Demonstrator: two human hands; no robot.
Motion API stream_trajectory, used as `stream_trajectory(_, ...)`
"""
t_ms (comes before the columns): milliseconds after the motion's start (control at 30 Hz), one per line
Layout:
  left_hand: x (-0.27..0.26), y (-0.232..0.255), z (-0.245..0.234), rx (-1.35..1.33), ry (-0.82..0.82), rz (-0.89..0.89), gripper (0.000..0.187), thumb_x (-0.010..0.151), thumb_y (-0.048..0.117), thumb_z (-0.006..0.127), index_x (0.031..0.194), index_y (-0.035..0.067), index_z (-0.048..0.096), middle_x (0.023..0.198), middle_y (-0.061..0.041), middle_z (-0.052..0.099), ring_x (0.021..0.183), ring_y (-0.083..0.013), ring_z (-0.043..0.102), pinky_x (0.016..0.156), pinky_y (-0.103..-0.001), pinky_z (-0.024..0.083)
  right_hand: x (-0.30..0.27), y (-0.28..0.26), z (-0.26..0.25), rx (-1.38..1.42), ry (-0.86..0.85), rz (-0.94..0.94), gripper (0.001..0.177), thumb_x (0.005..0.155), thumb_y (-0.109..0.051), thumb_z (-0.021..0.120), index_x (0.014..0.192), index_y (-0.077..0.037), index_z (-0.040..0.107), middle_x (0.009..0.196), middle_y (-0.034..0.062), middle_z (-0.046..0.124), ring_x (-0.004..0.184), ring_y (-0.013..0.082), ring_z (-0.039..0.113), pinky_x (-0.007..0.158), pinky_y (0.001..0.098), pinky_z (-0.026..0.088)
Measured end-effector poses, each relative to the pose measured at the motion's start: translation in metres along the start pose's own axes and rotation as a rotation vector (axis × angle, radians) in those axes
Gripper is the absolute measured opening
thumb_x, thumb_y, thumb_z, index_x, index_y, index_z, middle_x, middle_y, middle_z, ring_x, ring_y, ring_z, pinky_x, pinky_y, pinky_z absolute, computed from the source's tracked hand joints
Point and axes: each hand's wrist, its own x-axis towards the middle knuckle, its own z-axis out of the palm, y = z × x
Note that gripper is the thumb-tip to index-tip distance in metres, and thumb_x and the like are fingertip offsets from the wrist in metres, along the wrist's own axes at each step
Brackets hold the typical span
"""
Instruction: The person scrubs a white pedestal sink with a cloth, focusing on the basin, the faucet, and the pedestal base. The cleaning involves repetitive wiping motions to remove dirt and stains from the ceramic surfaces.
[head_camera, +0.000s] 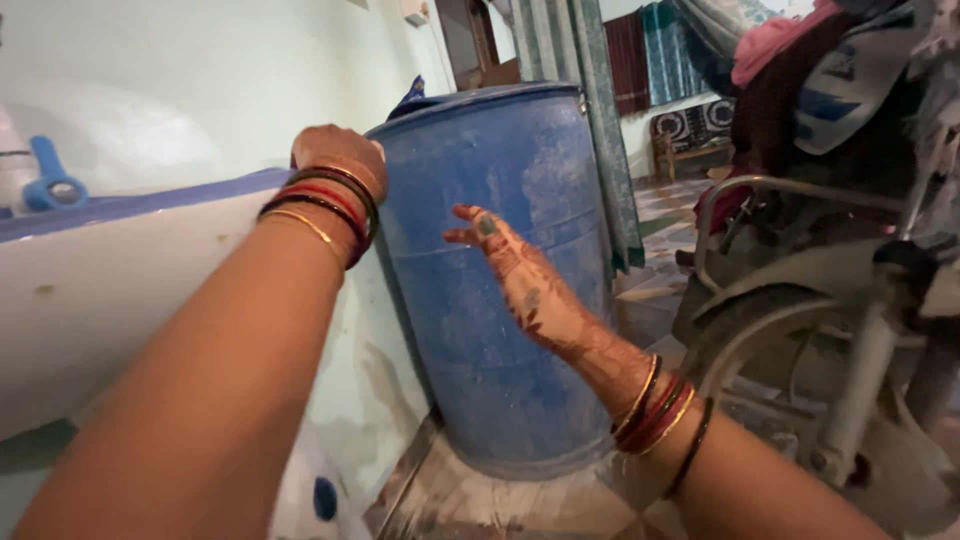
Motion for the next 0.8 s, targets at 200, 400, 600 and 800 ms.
stream_trajectory(200, -0.068, -0.044, -0.024, -0.072, 0.054, 0.101, 0.038, 0.095, 0.033, 0.059, 0.132, 0.032, 0.067, 0.126, -0.007, 0.073, 0.115, -0.0295, 0.069, 0.096, -0.044, 0.055, -0.003, -0.010, 0.020, 0.088, 0.003, 0.120, 0.084, 0.096, -0.071, 0.029, 0.151, -0.010, 0.047, 0.145, 0.0156, 0.061, 0.145, 0.0295, 0.046, 0.120, 0.0499, 0.029)
stream_trajectory(400, -0.131, -0.099, -0.042, -0.213, 0.125, 0.231, 0.048, 0.090, 0.038, 0.061, 0.138, 0.032, 0.063, 0.125, -0.011, 0.070, 0.110, -0.0364, 0.068, 0.097, -0.048, 0.051, -0.001, -0.046, 0.047, 0.002, -0.045, 0.024, 0.079, 0.099, -0.068, 0.028, 0.148, -0.010, 0.051, 0.140, 0.0152, 0.065, 0.134, 0.0312, 0.056, 0.112, 0.0446, 0.044)
stream_trajectory(600, -0.164, -0.170, -0.023, -0.379, 0.058, 0.110, 0.063, 0.080, 0.055, 0.067, 0.139, 0.034, 0.060, 0.146, -0.002, 0.058, 0.125, -0.0261, 0.061, 0.106, -0.045, 0.046, 0.007, -0.097, 0.076, -0.050, -0.093, -0.156, 0.075, 0.103, -0.064, 0.030, 0.149, -0.008, 0.049, 0.144, 0.0146, 0.060, 0.139, 0.0265, 0.051, 0.114, 0.0407, 0.040)
stream_trajectory(800, -0.160, -0.278, 0.034, 0.232, 0.594, 0.823, 0.043, 0.093, 0.030, 0.056, 0.133, 0.042, 0.066, 0.168, 0.006, 0.050, 0.142, -0.0164, 0.053, 0.116, -0.030, 0.045, 0.026, -0.135, 0.116, -0.214, -0.033, -0.423, 0.073, 0.109, -0.059, 0.037, 0.147, 0.001, 0.052, 0.151, 0.0215, 0.053, 0.145, 0.0327, 0.050, 0.118, 0.0405, 0.046)
